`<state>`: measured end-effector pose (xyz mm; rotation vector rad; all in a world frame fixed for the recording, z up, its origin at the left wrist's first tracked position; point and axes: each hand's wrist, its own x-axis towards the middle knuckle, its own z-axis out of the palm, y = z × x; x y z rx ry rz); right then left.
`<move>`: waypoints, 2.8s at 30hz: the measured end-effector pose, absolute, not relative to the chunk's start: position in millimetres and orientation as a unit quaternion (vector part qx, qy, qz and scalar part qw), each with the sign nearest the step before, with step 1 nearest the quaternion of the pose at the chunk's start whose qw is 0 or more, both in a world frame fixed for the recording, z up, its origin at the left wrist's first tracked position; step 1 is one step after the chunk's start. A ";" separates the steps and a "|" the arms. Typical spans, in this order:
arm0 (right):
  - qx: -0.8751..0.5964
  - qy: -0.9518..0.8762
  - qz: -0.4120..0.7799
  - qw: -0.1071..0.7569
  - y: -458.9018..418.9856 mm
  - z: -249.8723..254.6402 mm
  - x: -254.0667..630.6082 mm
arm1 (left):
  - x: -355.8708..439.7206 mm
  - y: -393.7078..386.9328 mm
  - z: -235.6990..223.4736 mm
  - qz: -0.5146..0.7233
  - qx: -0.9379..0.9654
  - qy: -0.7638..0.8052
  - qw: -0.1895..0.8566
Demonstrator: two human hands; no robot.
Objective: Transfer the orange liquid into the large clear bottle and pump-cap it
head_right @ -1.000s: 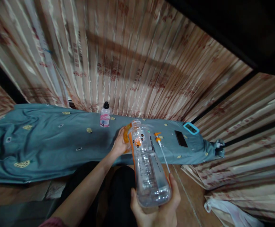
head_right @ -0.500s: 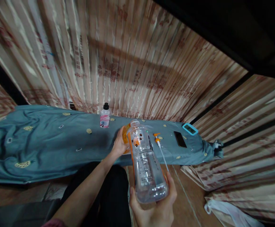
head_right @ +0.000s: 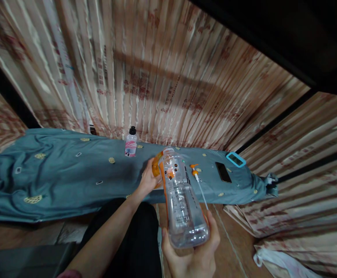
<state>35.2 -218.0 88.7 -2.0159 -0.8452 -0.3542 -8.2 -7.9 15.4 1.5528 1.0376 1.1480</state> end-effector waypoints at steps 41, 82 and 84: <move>-0.841 -0.292 -0.148 0.430 -220.6 91.6 32.5 | -9.2 -3.7 19.7 0.457 0.676 0.431 0.385; -0.853 -0.277 -0.135 0.422 -222.1 91.4 30.0 | -13.5 -2.4 23.9 0.423 0.692 0.434 0.393; -0.852 -0.285 -0.139 0.417 -222.3 91.3 30.2 | -14.2 -2.7 24.6 0.421 0.691 0.434 0.396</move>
